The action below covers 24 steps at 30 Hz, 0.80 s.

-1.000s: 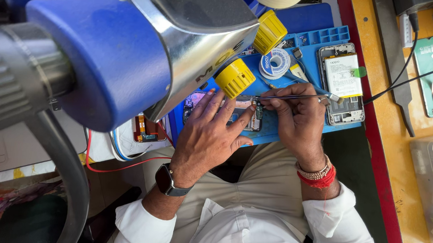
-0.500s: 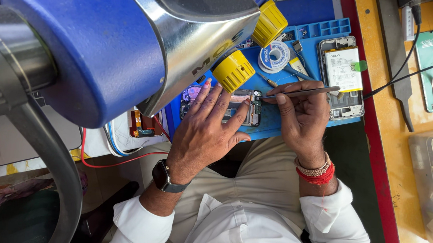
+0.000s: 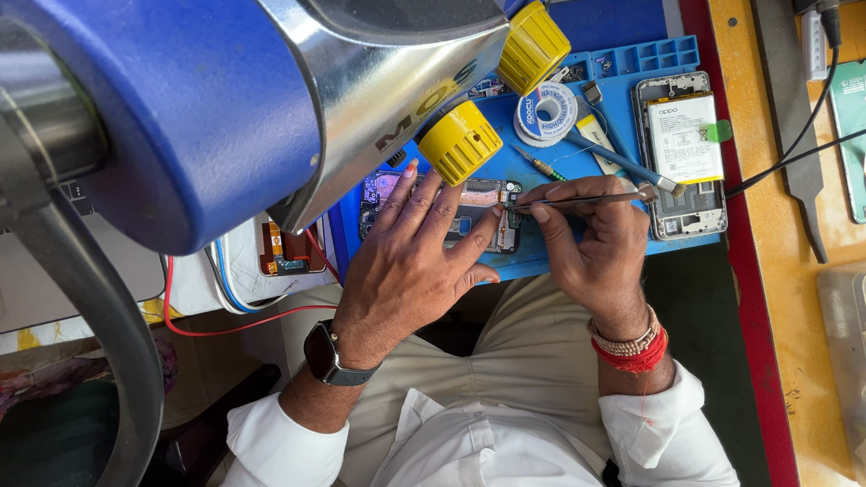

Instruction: The person works on a disassembled smartphone at a repair bench, using tweezers to handle small components on the phone's internals. They then pick up a tube of adhesive, open it, and squeeze glue along the phone's frame while holding the phone body in one hand.

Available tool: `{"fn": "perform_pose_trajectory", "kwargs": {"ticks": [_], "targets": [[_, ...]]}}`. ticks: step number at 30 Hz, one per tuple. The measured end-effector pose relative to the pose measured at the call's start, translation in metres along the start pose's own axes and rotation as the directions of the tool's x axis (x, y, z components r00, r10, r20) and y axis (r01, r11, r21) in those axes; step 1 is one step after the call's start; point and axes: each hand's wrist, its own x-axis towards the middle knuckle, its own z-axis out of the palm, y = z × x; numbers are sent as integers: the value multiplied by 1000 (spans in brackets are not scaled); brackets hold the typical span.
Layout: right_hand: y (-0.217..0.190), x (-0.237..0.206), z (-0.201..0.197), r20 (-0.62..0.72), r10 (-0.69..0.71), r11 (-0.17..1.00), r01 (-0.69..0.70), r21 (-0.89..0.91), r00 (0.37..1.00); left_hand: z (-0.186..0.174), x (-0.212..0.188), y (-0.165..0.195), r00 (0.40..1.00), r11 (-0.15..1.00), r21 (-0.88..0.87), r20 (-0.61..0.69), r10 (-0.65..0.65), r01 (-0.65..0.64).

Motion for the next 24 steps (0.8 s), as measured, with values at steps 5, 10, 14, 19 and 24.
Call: {"fn": "perform_pose_trajectory", "kwargs": {"ticks": [5,10,14,19,24], "targets": [[-6,-2,-1,-3,-49,996,48,-73,999,-1,2,1,999,1000,17,33,-17,17],[-4,-5,-1,-18,-60,993,58,-98,998,-1,3,2,997,998,54,73,-29,25],[-2,-5,-2,-10,-63,995,62,-80,998,1,4,1,998,997,71,57,-23,19],[-1,-5,-3,-15,-83,990,81,-114,996,2,4,1,997,998,66,72,-29,25],[0,-6,-3,-11,-75,992,73,-104,997,2,4,0,999,998,67,48,-17,14]]}}
